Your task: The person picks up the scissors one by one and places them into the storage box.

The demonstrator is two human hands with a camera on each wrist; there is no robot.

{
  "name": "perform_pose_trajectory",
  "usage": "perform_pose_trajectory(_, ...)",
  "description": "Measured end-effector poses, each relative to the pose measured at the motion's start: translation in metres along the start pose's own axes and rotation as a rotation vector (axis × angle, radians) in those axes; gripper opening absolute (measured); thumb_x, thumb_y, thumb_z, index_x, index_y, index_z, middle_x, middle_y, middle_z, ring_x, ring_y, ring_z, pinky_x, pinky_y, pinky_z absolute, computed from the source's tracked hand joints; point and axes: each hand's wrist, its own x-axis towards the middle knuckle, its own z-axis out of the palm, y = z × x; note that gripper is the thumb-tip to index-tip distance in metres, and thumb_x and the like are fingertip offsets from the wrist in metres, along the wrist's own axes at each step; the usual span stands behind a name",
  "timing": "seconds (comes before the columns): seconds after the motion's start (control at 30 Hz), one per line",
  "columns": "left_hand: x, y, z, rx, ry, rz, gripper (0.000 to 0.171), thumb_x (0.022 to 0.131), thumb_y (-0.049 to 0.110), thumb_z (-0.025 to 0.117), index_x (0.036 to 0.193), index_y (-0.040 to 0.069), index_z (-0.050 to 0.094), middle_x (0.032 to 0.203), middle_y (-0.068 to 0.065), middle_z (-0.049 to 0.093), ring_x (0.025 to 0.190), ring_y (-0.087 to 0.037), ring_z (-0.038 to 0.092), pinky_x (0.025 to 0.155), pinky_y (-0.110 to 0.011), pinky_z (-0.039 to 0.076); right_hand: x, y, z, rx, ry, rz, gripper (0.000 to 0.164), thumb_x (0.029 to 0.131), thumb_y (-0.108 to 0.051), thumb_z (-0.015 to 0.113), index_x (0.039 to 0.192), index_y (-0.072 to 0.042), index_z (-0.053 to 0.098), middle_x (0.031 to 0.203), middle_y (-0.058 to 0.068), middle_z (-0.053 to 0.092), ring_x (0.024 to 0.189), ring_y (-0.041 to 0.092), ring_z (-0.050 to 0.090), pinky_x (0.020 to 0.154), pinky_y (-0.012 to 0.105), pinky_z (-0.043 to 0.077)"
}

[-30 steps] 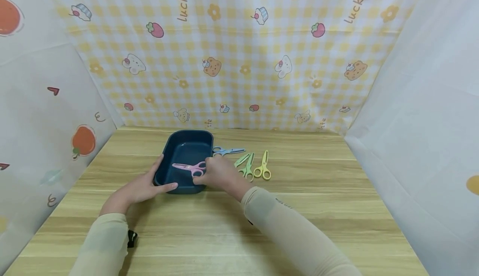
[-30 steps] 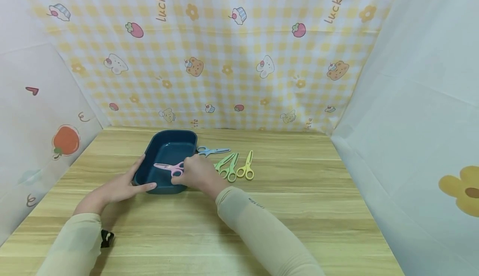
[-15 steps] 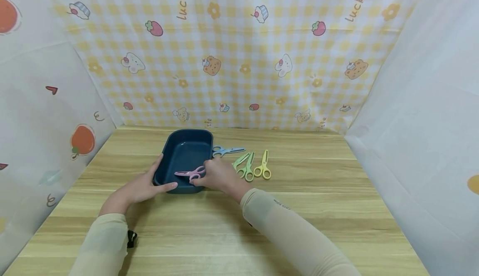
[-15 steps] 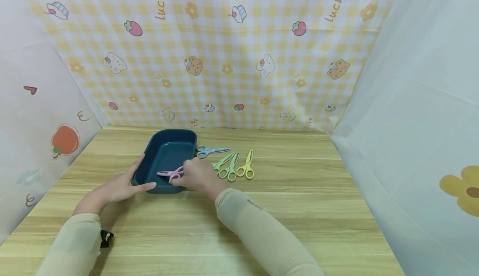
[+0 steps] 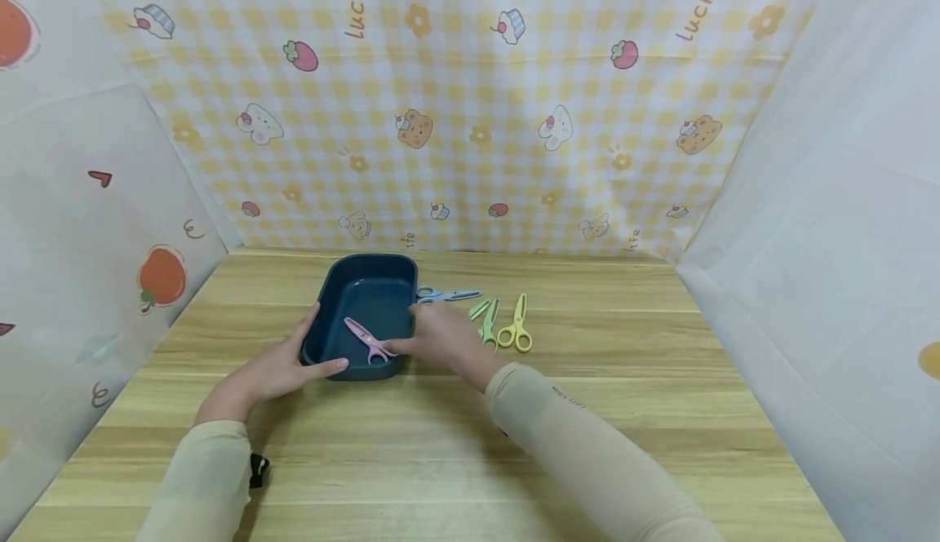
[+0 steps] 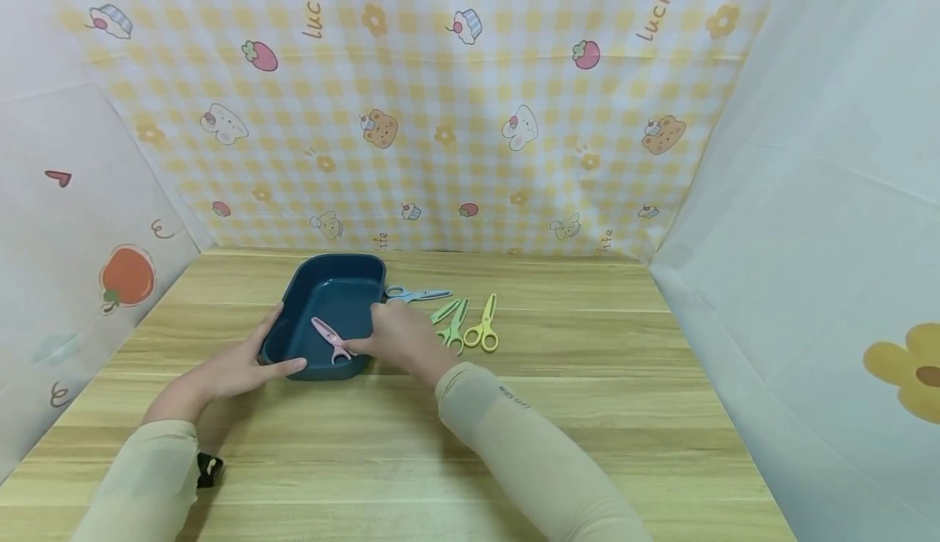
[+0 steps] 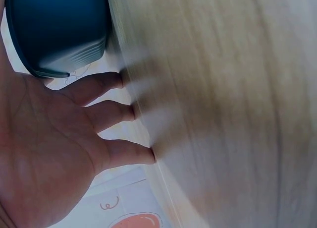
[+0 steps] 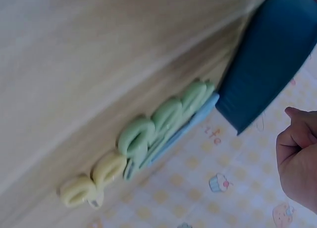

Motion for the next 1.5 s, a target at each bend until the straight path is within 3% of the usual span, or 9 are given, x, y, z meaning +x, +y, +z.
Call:
perform_pose_trajectory(0.13, 0.000, 0.000, 0.000, -0.007, -0.002, -0.004, 0.124, 0.094, 0.075, 0.063, 0.169, 0.024, -0.020, 0.169, -0.043, 0.017, 0.147, -0.069, 0.034, 0.109, -0.081, 0.040, -0.002, 0.009, -0.015, 0.018, 0.018, 0.002, 0.079, 0.091, -0.067, 0.075, 0.142, -0.008, 0.068, 0.088, 0.006, 0.079, 0.069, 0.012, 0.067, 0.067, 0.029, 0.060)
perform_pose_trajectory(0.37, 0.000, 0.000, 0.001, -0.025, -0.011, -0.016, 0.125, 0.093, 0.075, 0.064, 0.169, 0.024, -0.020, 0.169, -0.043, 0.015, 0.148, -0.070, 0.030, 0.110, -0.081, 0.039, -0.007, 0.032, -0.043, 0.081, 0.044, -0.003, 0.081, 0.092, -0.064, 0.075, 0.146, -0.004, 0.064, 0.051, -0.007, 0.046, 0.045, 0.006, 0.043, 0.047, 0.023, 0.039)
perform_pose_trajectory(0.5, -0.001, 0.000, 0.000, -0.043, -0.024, -0.019, 0.125, 0.093, 0.073, 0.065, 0.169, 0.025, -0.022, 0.170, -0.043, 0.013, 0.149, -0.070, 0.029, 0.111, -0.081, 0.038, -0.012, 0.045, -0.058, 0.106, 0.044, 0.028, 0.084, 0.092, -0.064, 0.075, 0.146, -0.001, 0.062, 0.053, -0.008, 0.040, 0.044, 0.006, 0.033, 0.043, 0.024, 0.030)
perform_pose_trajectory(0.73, 0.000, 0.000, 0.001, -0.051, -0.029, -0.026, 0.125, 0.094, 0.074, 0.065, 0.168, 0.027, -0.023, 0.171, -0.042, 0.011, 0.150, -0.070, 0.028, 0.111, -0.081, 0.038, -0.019, 0.072, -0.065, 0.042, 0.098, 0.055, 0.083, 0.091, -0.064, 0.075, 0.145, -0.001, 0.064, 0.059, 0.000, 0.059, 0.048, 0.008, 0.043, 0.049, 0.025, 0.039)
perform_pose_trajectory(0.97, -0.001, 0.000, -0.001, -0.044, -0.024, -0.025, 0.125, 0.094, 0.074, 0.064, 0.168, 0.026, -0.023, 0.170, -0.043, 0.011, 0.149, -0.070, 0.028, 0.110, -0.082, 0.038, -0.031, 0.099, -0.064, 0.003, 0.094, 0.092, 0.084, 0.092, -0.066, 0.073, 0.143, 0.000, 0.065, 0.057, 0.002, 0.059, 0.049, 0.010, 0.045, 0.056, 0.032, 0.053)
perform_pose_trajectory(1.07, -0.001, 0.001, -0.001, -0.043, -0.019, -0.025, 0.124, 0.094, 0.074, 0.064, 0.168, 0.026, -0.023, 0.170, -0.043, 0.010, 0.149, -0.070, 0.027, 0.110, -0.082, 0.038, -0.036, 0.110, -0.059, 0.001, 0.094, 0.121, 0.082, 0.091, -0.064, 0.076, 0.141, 0.001, 0.066, 0.081, 0.011, 0.077, 0.063, 0.015, 0.062, 0.070, 0.040, 0.063)
perform_pose_trajectory(1.2, -0.002, 0.002, 0.000, -0.044, -0.018, -0.029, 0.124, 0.094, 0.074, 0.065, 0.168, 0.026, -0.022, 0.170, -0.043, 0.011, 0.150, -0.070, 0.028, 0.111, -0.081, 0.038, -0.043, 0.127, -0.048, 0.014, 0.066, 0.160, 0.080, 0.091, -0.060, 0.077, 0.139, 0.003, 0.066, 0.109, 0.019, 0.080, 0.085, 0.027, 0.075, 0.084, 0.046, 0.065)
perform_pose_trajectory(1.4, -0.002, 0.003, 0.000, -0.052, -0.023, -0.033, 0.124, 0.094, 0.074, 0.065, 0.168, 0.027, -0.023, 0.171, -0.042, 0.010, 0.150, -0.070, 0.026, 0.111, -0.082, 0.037, -0.050, 0.148, -0.033, 0.034, 0.043, 0.191, 0.074, 0.090, -0.059, 0.079, 0.125, 0.005, 0.072, 0.107, 0.019, 0.079, 0.089, 0.029, 0.074, 0.083, 0.048, 0.063)
perform_pose_trajectory(1.5, -0.001, 0.003, 0.000, -0.054, -0.025, -0.035, 0.124, 0.094, 0.074, 0.065, 0.168, 0.027, -0.023, 0.171, -0.042, 0.009, 0.150, -0.070, 0.026, 0.111, -0.082, 0.037, -0.052, 0.156, -0.027, 0.034, -0.001, 0.212, 0.071, 0.089, -0.060, 0.080, 0.118, 0.005, 0.074, 0.094, 0.015, 0.076, 0.074, 0.023, 0.064, 0.073, 0.042, 0.059)
